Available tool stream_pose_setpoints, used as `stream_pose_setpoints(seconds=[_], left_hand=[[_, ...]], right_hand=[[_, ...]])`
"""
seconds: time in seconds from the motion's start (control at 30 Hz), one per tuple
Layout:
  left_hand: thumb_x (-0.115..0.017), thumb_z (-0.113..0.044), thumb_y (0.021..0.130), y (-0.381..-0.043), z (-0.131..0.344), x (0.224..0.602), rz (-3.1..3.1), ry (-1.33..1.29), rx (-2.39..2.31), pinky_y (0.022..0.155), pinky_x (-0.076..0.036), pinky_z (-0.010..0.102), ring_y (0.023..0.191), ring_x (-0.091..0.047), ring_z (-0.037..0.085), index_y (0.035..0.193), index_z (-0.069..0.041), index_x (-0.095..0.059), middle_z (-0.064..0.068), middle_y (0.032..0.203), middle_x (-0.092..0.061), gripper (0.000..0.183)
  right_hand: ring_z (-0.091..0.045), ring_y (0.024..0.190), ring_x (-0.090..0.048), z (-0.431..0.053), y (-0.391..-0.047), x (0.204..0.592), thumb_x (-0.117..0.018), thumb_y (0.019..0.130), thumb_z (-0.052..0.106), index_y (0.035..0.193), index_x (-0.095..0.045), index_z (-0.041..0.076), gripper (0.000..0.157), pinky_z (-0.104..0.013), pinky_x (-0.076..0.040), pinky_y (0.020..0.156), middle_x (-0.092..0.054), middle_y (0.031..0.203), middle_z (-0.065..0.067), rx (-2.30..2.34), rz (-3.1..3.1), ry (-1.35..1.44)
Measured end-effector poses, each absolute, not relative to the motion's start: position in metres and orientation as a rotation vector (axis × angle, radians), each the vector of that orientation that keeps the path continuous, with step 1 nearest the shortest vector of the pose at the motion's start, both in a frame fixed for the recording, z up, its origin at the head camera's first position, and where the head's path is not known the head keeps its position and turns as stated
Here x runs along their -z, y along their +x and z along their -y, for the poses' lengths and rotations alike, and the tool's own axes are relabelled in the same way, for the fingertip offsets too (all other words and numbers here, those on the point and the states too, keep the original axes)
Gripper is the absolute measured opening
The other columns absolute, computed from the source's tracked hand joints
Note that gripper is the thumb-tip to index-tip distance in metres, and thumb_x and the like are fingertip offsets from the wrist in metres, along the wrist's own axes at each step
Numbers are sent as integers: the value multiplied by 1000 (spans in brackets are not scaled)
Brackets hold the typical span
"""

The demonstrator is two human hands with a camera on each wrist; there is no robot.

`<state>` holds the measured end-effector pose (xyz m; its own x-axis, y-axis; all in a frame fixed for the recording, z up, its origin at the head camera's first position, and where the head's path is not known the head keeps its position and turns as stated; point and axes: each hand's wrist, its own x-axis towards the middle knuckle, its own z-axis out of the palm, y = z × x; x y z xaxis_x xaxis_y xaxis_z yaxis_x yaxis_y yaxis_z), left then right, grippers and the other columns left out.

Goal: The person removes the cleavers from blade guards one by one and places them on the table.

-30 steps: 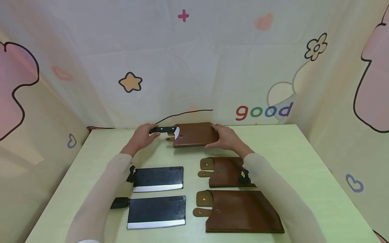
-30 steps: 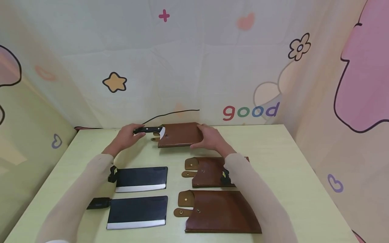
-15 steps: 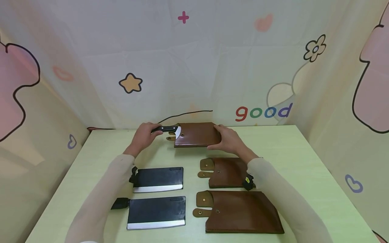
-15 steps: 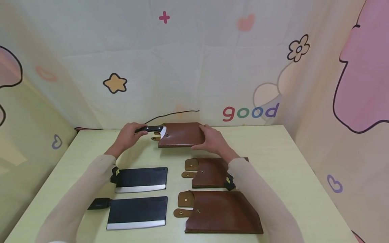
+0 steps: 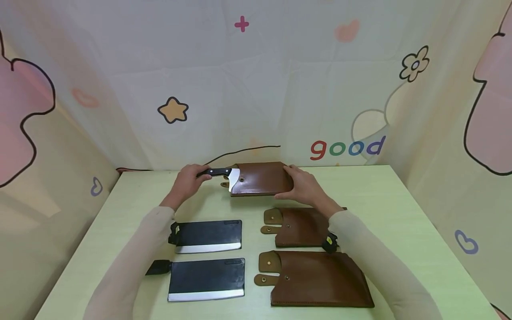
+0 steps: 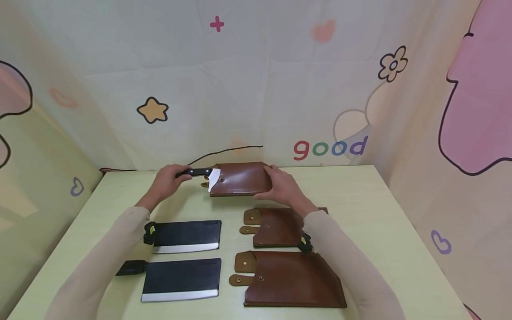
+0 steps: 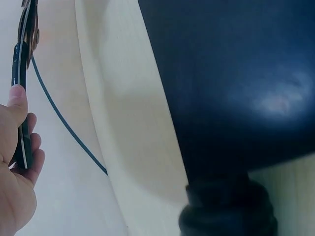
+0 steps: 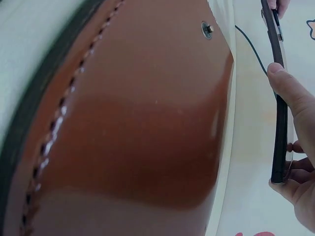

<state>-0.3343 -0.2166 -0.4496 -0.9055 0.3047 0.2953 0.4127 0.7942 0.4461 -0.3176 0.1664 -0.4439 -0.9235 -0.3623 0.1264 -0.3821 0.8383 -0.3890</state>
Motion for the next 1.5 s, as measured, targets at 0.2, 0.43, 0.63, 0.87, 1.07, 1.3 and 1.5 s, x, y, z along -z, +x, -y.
stream_pose_setpoints(seconds=[0.2, 0.43, 0.63, 0.87, 1.07, 1.3, 1.5], left_hand=[[-66, -20, 100, -329, 226, 446, 2777, -542, 776, 89, -45, 53, 107, -62, 39, 131, 1, -67, 23, 123, -69, 37], [-66, -19, 100, -325, 235, 443, 2792, -519, 780, 95, -46, 56, 114, -62, 42, 134, 4, -64, 25, 127, -67, 41], [-66, -20, 101, -326, 242, 443, 2813, -496, 786, 95, -45, 56, 112, -62, 41, 134, 3, -64, 25, 127, -67, 40], [-66, -20, 101, -324, 249, 442, 2822, -474, 791, 93, -45, 55, 110, -62, 41, 135, 4, -63, 26, 126, -67, 42], [-67, -19, 100, -322, 254, 441, 2802, -461, 804, 91, -45, 54, 107, -62, 40, 134, 3, -65, 25, 125, -68, 40], [-67, -18, 101, -317, 257, 437, 2818, -429, 827, 89, -44, 52, 103, -60, 38, 134, 3, -65, 26, 124, -68, 39], [-67, -19, 101, -314, 262, 436, 2811, -434, 839, 85, -43, 49, 100, -59, 36, 133, 3, -65, 26, 123, -68, 39]], right_hand=[[-45, 138, -47, -172, -316, 444, -87, 76, 53, 156, -39, 1, 106, -57, -41, 110, -43, 156, -26, -655, 2957, 585], [-45, 139, -47, -177, -314, 445, -87, 76, 52, 156, -38, 2, 106, -58, -42, 108, -42, 156, -26, -667, 2961, 571], [-46, 140, -45, -181, -311, 443, -87, 76, 53, 156, -38, 1, 107, -59, -41, 109, -40, 157, -27, -651, 2961, 558], [-45, 141, -44, -190, -310, 443, -86, 77, 54, 157, -37, 2, 107, -58, -42, 108, -40, 157, -26, -637, 2971, 542], [-45, 139, -46, -196, -309, 442, -87, 76, 52, 156, -38, 2, 107, -58, -43, 107, -41, 157, -26, -638, 2963, 530], [-46, 142, -42, -203, -307, 442, -87, 76, 51, 157, -37, 1, 108, -59, -40, 109, -37, 159, -27, -649, 2966, 525], [-47, 141, -42, -209, -306, 443, -88, 76, 52, 157, -37, 2, 108, -60, -40, 109, -36, 160, -26, -685, 2952, 517]])
